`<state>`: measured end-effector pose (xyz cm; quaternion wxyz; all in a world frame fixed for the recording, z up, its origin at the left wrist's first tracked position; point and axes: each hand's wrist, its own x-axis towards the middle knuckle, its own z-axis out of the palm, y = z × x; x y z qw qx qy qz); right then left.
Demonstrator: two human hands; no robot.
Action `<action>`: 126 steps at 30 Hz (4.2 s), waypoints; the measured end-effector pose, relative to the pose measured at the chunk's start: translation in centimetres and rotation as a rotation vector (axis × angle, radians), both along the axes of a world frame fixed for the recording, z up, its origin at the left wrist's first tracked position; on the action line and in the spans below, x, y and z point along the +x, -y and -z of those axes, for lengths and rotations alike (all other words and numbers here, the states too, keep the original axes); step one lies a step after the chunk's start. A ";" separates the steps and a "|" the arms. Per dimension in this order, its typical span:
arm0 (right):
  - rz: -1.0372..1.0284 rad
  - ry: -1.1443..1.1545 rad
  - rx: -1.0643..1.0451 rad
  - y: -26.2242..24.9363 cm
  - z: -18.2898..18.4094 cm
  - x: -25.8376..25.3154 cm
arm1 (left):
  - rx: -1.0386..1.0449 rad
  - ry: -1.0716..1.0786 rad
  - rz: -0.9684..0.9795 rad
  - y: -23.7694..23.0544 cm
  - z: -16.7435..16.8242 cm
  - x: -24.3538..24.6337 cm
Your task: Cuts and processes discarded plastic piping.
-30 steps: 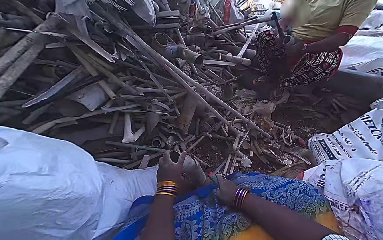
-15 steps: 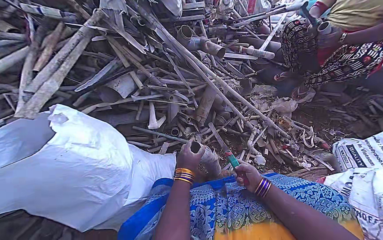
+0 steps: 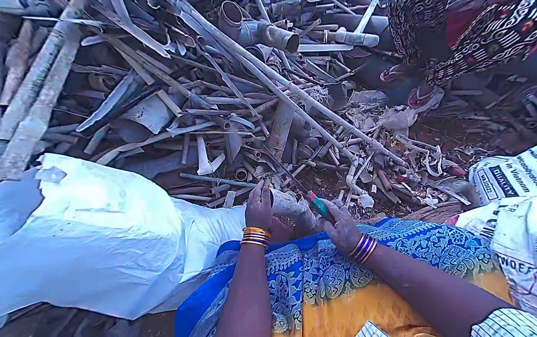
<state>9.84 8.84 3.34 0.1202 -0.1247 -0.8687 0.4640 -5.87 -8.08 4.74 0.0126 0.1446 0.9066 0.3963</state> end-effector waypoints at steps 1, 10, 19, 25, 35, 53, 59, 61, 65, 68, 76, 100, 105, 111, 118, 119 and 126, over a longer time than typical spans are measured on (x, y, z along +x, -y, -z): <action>-0.082 0.181 0.038 0.0 -0.3 0.1 | -0.022 -0.001 0.010 0.0 0.1 -0.1; -0.145 0.221 0.271 0.6 -0.8 0.3 | -0.079 -0.016 0.061 0.4 0.3 -0.3; -0.162 0.272 0.284 1.1 -0.1 0.3 | -0.081 -0.003 0.007 -0.3 0.2 -0.1; -0.276 0.567 0.150 0.3 -1.4 -0.7 | -0.018 0.001 -0.120 -1.1 0.0 0.2; -0.271 0.439 0.138 0.5 -3.5 0.6 | 0.006 0.007 -0.162 -0.9 -0.4 0.7; -0.281 0.458 0.008 0.2 -2.4 0.2 | 0.142 -0.069 0.101 0.9 1.8 -0.7; -0.349 0.687 0.071 -0.2 0.1 -0.8 | 0.096 -0.048 0.076 0.6 1.4 -0.5; -0.298 0.558 0.047 0.0 -0.8 -0.7 | 0.099 -0.028 0.050 0.4 1.1 -0.6; -0.325 0.559 0.062 0.6 -0.4 -0.2 | 0.075 -0.040 -0.054 0.0 1.3 -0.3; -0.281 0.666 0.009 0.1 0.5 -0.9 | 0.051 -0.005 -0.129 -0.8 0.5 -0.1; -0.329 0.681 -0.011 0.4 0.3 0.0 | -0.038 0.005 -0.222 -2.2 -0.3 0.6; -0.355 0.623 0.076 -0.9 -0.2 -0.3 | 0.049 0.082 0.007 0.5 1.1 -1.6; -0.271 0.443 0.078 -0.4 -1.1 -0.3 | 0.024 0.056 0.068 0.6 1.1 -1.6; -0.286 0.636 0.049 -1.1 -0.3 -0.9 | 0.037 0.054 0.078 0.2 1.1 -1.8; -0.321 0.708 0.064 -0.8 1.1 -1.1 | 0.032 0.110 -0.010 -0.3 0.7 -1.4; -0.302 0.689 0.066 -0.8 0.9 -1.2 | 0.030 0.116 -0.025 -0.4 0.5 -1.4; -0.324 0.715 0.053 -0.7 1.5 -0.9 | -0.014 0.112 -0.117 -0.9 0.5 -1.1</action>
